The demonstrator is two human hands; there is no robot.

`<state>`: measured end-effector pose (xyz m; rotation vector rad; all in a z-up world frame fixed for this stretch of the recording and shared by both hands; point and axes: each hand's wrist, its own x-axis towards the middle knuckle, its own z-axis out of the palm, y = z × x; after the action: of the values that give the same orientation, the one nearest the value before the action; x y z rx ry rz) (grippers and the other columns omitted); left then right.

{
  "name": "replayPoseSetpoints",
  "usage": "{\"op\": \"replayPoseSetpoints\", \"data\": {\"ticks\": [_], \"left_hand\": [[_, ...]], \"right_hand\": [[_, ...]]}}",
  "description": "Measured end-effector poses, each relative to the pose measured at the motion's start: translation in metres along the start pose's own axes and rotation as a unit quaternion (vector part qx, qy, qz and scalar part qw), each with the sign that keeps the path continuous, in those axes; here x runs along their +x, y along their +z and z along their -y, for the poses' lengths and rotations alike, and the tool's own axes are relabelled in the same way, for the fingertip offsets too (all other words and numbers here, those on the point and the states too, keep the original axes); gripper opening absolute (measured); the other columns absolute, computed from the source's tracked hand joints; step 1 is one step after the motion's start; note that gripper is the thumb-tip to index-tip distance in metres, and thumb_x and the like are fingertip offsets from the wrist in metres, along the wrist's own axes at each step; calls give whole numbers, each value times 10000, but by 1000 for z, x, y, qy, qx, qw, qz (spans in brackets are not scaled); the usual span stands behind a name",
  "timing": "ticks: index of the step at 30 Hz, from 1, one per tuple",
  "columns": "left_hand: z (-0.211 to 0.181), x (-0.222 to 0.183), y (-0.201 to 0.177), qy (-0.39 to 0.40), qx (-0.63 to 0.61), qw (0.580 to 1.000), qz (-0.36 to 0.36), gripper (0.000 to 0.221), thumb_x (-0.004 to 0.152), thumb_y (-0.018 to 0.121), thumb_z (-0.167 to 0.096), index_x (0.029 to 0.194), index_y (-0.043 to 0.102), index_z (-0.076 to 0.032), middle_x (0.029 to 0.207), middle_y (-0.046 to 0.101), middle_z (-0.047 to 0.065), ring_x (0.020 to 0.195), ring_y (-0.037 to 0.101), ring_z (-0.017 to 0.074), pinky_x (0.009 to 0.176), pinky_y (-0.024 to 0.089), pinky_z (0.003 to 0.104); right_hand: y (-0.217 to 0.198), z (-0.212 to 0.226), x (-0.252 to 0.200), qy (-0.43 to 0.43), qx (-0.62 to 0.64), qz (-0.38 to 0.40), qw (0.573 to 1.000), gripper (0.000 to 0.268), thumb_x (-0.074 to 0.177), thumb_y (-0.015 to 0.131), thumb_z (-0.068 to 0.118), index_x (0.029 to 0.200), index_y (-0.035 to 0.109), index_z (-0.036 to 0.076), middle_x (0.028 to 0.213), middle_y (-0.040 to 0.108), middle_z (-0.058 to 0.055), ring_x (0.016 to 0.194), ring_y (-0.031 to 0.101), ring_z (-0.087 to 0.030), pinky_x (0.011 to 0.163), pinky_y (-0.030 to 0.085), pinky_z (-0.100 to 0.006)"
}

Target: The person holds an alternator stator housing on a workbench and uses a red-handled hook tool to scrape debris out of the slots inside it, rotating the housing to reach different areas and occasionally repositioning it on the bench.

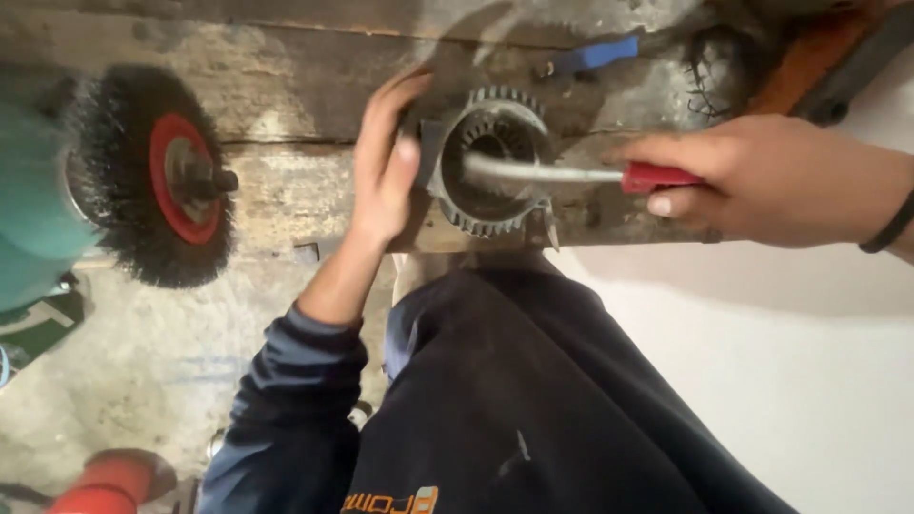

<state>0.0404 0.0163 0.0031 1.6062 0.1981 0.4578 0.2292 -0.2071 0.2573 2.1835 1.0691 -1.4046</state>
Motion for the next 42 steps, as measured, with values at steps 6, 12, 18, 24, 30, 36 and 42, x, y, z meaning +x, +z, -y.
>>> {"op": "replayPoseSetpoints", "data": {"ticks": [6, 12, 18, 24, 30, 36, 42], "left_hand": [[-14, 6, 24, -76, -158, 983, 47, 631, 1111, 446, -510, 1430, 588, 15, 1465, 614, 219, 1380, 583, 339, 1190, 480, 443], [-26, -37, 40, -59, -114, 985, -119, 608, 1131, 389, -470, 1387, 593, 43, 1477, 605, 225, 1399, 557, 336, 1243, 412, 415], [-38, -65, 61, -67, -56, 978, -188, 672, 1131, 320, -519, 1511, 415, 26, 1572, 454, 242, 1471, 453, 384, 1253, 360, 477], [-17, -12, 6, -57, -53, 996, -47, 750, 1097, 290, -607, 1521, 432, -5, 1514, 516, 210, 1390, 537, 348, 1240, 441, 462], [-43, 19, 1, -46, -89, 989, 107, 845, 1065, 313, -702, 1451, 538, 15, 1511, 577, 218, 1426, 567, 317, 1223, 442, 423], [-36, -2, 10, -62, -143, 987, 44, 916, 1060, 370, -724, 1544, 409, 52, 1557, 518, 233, 1459, 512, 335, 1253, 394, 428], [-18, 35, -7, -79, -162, 978, 108, 854, 1070, 380, -671, 1461, 488, 80, 1455, 582, 251, 1368, 578, 348, 1190, 458, 430]], "right_hand": [[2, 14, 7, 36, -33, -10, 999, 501, 1015, 517, 445, 1486, 581, 285, 734, 727, -5, 517, 632, -125, 487, 524, -271], [117, 55, 40, 92, 357, 26, 929, 416, 1033, 475, 485, 1077, 700, 138, 619, 624, -45, 451, 525, -130, 416, 452, -306], [162, 47, 45, 40, 613, -23, 789, 362, 1035, 505, 420, 1076, 663, 97, 690, 608, 7, 519, 534, -73, 444, 442, -246], [-23, 45, 17, 38, -84, 90, 992, 361, 1077, 440, 472, 1192, 669, 217, 660, 629, 27, 493, 551, -51, 464, 482, -205], [48, 42, 40, 69, 115, 89, 987, 382, 1059, 477, 467, 1110, 695, 157, 628, 642, -25, 474, 560, -118, 452, 490, -285], [156, 52, 53, 1, 481, -78, 873, 363, 1023, 547, 408, 1126, 711, 101, 767, 681, 5, 658, 625, -93, 593, 532, -287], [-20, 47, 23, 74, -17, 104, 992, 368, 1039, 499, 495, 1165, 682, 202, 643, 637, -20, 510, 580, -145, 542, 545, -321]]}}
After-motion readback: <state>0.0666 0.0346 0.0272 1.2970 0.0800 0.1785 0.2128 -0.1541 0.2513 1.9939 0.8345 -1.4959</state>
